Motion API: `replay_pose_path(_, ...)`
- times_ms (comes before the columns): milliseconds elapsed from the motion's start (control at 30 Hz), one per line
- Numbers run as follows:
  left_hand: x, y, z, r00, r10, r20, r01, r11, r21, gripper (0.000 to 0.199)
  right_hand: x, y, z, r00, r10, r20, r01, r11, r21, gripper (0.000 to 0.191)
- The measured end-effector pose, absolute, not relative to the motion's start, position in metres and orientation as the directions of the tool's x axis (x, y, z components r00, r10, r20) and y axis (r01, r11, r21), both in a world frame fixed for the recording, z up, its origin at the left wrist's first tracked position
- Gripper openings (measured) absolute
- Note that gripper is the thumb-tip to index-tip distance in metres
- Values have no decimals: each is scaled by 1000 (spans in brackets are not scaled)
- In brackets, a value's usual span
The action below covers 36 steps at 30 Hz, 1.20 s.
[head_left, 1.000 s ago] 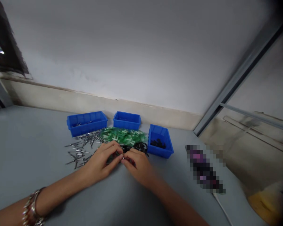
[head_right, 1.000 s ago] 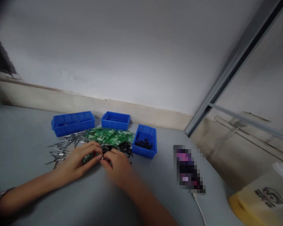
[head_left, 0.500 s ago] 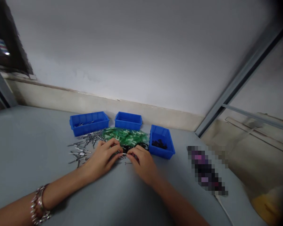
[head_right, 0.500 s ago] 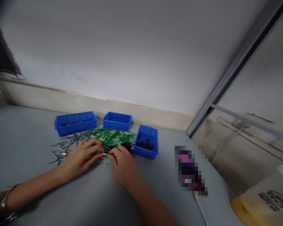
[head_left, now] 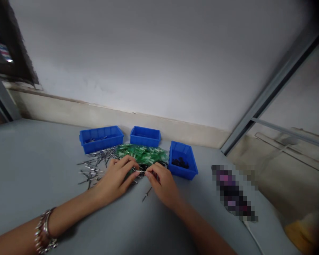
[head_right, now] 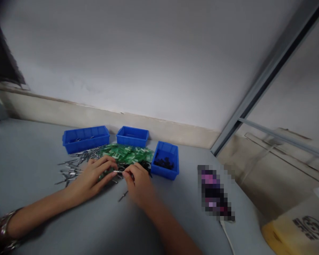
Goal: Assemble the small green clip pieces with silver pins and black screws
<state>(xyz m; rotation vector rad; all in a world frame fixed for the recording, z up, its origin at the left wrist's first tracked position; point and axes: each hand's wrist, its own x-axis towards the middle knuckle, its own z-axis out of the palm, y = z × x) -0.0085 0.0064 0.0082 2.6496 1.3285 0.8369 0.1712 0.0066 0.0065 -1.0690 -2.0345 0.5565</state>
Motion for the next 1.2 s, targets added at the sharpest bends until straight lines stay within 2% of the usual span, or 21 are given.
replay_pose_path(167,-8,3,11,520,754,402,708,-643,291,25,172,6,6,-357,823,441,454,566,-688,11)
replay_pose_path(400,-8,2,12,477,744,467,720,-636,279,20,172,6,7,-314,856,410,465,515,-720,28)
replay_pose_path(533,-8,2,12,478,755,449,718,-631,296,17,173,7,8,-300,862,409,431,505,-748,26)
replay_pose_path(767,-9,2,15,511,746,428,690,-653,313,25,172,8,7,-296,867,400,412,494,-766,19)
replay_pose_path(900,-8,1,15,500,742,447,686,-654,318,22,172,7,7,-285,880,380,434,472,-767,23)
replay_pose_path(1200,-6,-2,17,561,731,388,651,-679,340,21,173,6,9,-260,867,424,435,497,-750,30)
